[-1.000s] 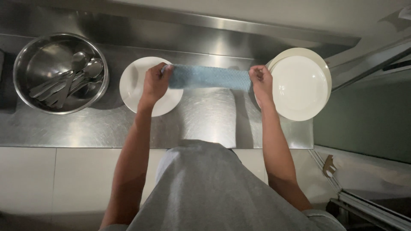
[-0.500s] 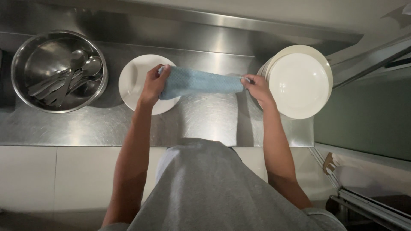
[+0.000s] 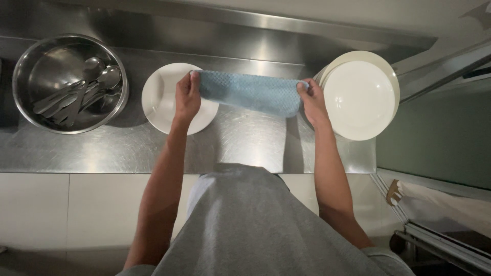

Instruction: Drying white plates with a blue cloth and stacking them on a stainless steel counter.

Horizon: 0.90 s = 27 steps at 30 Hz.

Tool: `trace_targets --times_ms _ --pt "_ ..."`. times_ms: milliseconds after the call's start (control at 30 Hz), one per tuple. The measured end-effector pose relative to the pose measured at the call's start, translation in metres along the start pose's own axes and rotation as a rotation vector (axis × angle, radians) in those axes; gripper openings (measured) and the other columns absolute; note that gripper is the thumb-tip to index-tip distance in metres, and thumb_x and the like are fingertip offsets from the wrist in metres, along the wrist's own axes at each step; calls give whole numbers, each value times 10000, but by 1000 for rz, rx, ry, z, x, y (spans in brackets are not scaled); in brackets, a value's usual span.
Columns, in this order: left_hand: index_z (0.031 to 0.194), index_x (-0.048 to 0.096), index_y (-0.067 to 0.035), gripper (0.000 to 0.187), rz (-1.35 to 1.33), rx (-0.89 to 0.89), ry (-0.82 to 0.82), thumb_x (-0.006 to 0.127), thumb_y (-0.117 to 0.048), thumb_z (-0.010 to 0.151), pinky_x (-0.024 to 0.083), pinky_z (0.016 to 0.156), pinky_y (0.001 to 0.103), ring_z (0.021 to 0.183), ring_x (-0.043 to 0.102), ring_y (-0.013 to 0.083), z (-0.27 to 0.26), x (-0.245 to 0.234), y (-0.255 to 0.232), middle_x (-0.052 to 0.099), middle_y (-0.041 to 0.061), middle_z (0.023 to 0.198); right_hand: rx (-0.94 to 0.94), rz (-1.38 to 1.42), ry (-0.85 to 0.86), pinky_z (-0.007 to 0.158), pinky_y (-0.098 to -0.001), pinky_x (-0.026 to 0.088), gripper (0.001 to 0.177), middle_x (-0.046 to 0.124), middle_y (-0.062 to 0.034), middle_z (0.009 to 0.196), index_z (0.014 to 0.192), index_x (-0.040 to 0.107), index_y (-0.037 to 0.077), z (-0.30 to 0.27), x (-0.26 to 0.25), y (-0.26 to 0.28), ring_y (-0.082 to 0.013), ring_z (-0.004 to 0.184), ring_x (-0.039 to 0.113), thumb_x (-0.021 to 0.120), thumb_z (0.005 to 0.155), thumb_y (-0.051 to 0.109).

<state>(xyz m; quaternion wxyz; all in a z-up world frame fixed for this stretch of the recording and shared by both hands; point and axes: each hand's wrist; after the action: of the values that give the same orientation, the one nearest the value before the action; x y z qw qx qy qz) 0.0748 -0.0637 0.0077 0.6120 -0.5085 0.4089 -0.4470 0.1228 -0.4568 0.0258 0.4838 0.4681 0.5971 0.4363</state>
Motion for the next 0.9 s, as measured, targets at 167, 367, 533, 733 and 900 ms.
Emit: trace_targets --times_ms 167,367,533,733,900 --pt "900 563 -41 411 72 -9 10 415 -323 1159 354 599 279 695 365 57 0 6 3 420 -65 736 -49 12 -82 743 -245 395 203 525 64 867 1077 649 83 3 3 1 -66 822 446 688 1046 280" --pt "952 622 -22 419 16 -171 110 452 -364 1126 413 638 283 732 435 69 -5 17 1 498 -57 772 -19 102 -110 767 -249 450 229 600 60 902 1083 650 93 0 16 -9 -68 846 516 725 1004 295" --pt "952 643 10 491 -36 -209 193 468 -400 1157 443 706 286 798 463 79 -20 44 12 534 -40 829 1 130 -81 752 -247 463 248 620 54 911 1099 666 91 -11 50 1 -65 840 542 753 970 284" --pt "1060 697 -21 486 -105 -360 209 487 -459 1073 530 699 287 769 593 96 -29 79 7 666 5 824 -41 38 5 710 -242 419 234 534 47 866 1115 675 81 -25 94 12 -76 803 480 752 1000 270" --pt "1243 649 -15 447 -180 -238 348 556 -409 1054 543 829 302 911 641 135 -35 91 -24 711 63 995 15 178 208 716 -267 564 342 632 19 955 1239 680 91 -41 124 32 -81 848 604 582 1044 355"
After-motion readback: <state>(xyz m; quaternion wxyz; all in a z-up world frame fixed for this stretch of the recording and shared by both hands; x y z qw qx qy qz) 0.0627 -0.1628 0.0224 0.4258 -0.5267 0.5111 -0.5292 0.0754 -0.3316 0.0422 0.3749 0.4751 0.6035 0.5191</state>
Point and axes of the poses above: each hand's wrist, its own z-axis towards the middle knuckle, its own x-axis out of the palm, y = z × x
